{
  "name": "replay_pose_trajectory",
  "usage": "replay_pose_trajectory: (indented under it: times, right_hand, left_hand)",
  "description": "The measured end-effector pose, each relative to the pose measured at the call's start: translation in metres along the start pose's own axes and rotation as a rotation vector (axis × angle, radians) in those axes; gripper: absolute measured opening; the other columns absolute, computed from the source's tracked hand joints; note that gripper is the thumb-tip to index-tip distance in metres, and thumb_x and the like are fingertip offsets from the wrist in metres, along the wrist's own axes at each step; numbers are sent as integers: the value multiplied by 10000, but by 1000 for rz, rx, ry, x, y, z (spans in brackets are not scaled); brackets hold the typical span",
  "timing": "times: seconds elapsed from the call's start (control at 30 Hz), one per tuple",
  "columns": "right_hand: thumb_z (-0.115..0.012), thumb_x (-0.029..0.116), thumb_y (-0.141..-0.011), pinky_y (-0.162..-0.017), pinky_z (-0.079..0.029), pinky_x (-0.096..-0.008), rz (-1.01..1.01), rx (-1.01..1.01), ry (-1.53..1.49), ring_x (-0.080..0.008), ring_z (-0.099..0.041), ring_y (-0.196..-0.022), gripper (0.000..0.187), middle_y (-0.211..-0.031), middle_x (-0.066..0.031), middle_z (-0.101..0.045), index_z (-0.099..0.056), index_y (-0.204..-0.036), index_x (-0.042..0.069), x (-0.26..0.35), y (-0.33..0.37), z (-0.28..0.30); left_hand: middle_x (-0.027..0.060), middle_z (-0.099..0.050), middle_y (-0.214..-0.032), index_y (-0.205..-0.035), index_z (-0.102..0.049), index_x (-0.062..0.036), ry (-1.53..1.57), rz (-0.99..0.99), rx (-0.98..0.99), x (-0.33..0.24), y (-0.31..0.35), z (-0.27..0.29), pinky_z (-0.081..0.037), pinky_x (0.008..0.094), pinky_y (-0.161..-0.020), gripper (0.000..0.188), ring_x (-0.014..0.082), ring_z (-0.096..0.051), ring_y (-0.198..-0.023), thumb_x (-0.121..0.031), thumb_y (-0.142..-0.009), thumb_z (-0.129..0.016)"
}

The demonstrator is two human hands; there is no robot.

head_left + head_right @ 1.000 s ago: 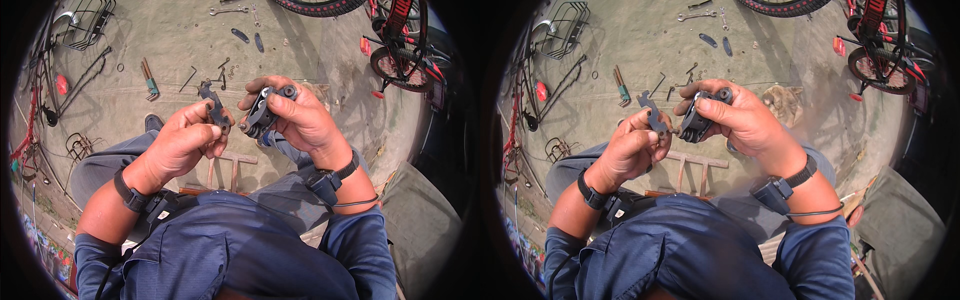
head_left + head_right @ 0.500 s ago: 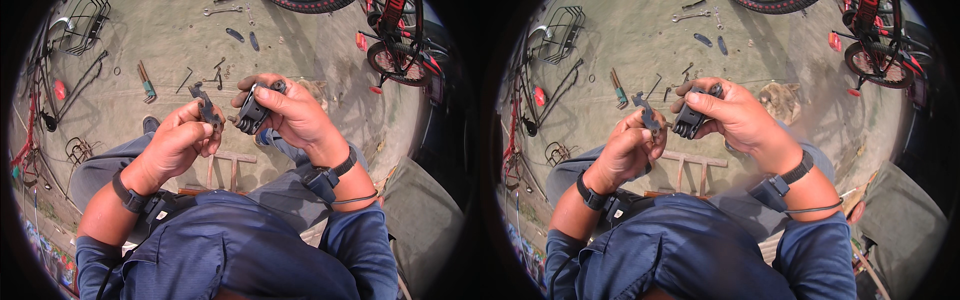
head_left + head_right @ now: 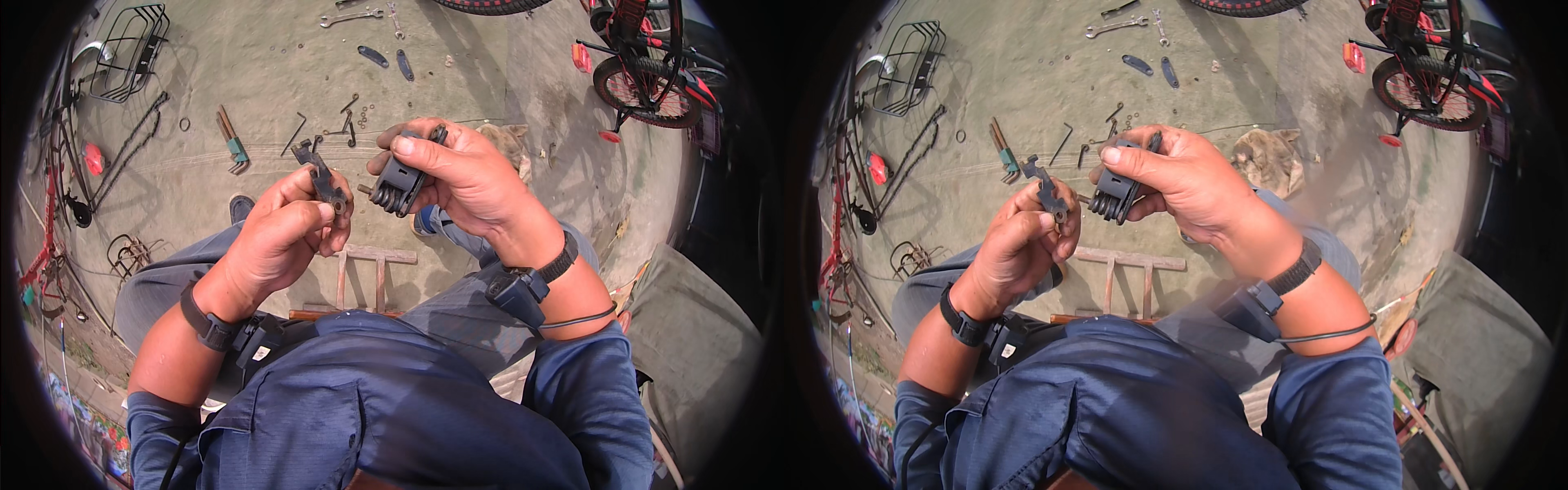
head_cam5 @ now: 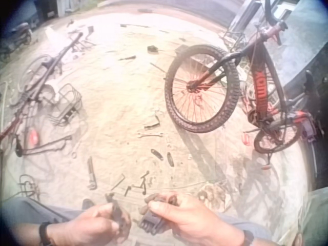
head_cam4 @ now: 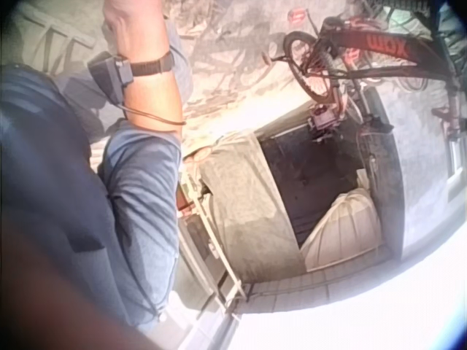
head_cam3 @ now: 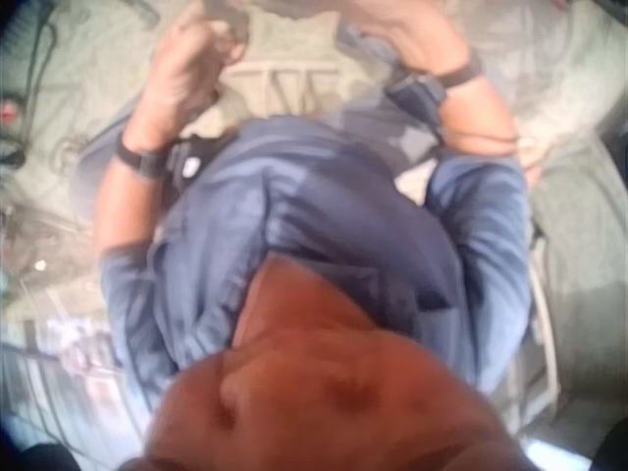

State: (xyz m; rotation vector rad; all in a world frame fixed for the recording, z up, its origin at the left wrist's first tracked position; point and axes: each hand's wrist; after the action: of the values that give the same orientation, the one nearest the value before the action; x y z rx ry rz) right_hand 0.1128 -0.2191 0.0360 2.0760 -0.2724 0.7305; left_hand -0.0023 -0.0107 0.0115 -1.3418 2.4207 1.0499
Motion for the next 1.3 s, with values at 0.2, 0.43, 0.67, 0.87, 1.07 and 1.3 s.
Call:
replay_pose_trajectory:
  times: [0.2, 0.43, 0.67, 0.87, 1.07, 1.3]
  right_hand:
    - [-690, 274, -923, -587, -603, -275, -9, -23, 12, -155, -705, -780, 379, -1002, -139, -705, -593, -1145, -18, 0, 0, 0]
    - [-693, 285, -920, -564, -595, -263, -26, -50, 20, -154, -704, -753, 369, -982, -138, -708, -599, -1125, -7, -2, -1, 1]
    - [-694, 299, -919, -528, -569, -237, -43, -72, 34, -142, -695, -700, 362, -950, -129, -712, -610, -1101, -3, -3, -1, 2]
    - [-698, 304, -916, -504, -545, -216, -53, -87, 40, -121, -678, -655, 343, -921, -119, -715, -622, -1064, 4, -2, -1, 2]
    - [-706, 309, -911, -472, -514, -205, -63, -120, 57, -103, -660, -605, 318, -864, -101, -711, -627, -1011, 18, -3, -2, 2]
    - [-730, 330, -890, -430, -492, -204, -57, -133, 68, -100, -646, -555, 324, -807, -86, -702, -614, -938, 31, -4, -3, 2]
  left_hand:
    - [42, -555, -854, -973, -553, -31, -8, -2, 5, -1, 0, 0, -383, 261, -592, 158, 126, -532, -696, -103, -833, -553]
    - [45, -551, -843, -962, -552, -27, -3, 0, -4, -1, 0, -2, -386, 261, -590, 151, 130, -529, -691, -96, -828, -551]
    - [48, -548, -848, -951, -550, -27, -3, -3, 10, 0, 0, -1, -388, 262, -594, 141, 134, -530, -693, -93, -826, -549]
    - [51, -549, -849, -946, -552, -26, -14, 4, 2, 0, 0, -1, -392, 259, -594, 138, 134, -533, -697, -96, -827, -547]
    - [57, -552, -856, -948, -551, -23, -30, 8, -9, 0, 0, -2, -401, 261, -596, 140, 137, -536, -697, -92, -827, -537]
    - [64, -552, -855, -942, -547, -20, -56, 13, -24, 0, 0, -4, -405, 263, -597, 136, 139, -537, -701, -87, -826, -522]
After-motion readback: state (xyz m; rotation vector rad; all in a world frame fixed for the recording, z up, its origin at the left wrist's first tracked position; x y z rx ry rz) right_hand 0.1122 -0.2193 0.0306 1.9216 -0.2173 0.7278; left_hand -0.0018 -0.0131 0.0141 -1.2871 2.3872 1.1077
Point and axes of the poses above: each hand's wrist, its own y-axis away from the middle knuckle, its own z-axis out of the back of the hand, x = y × z
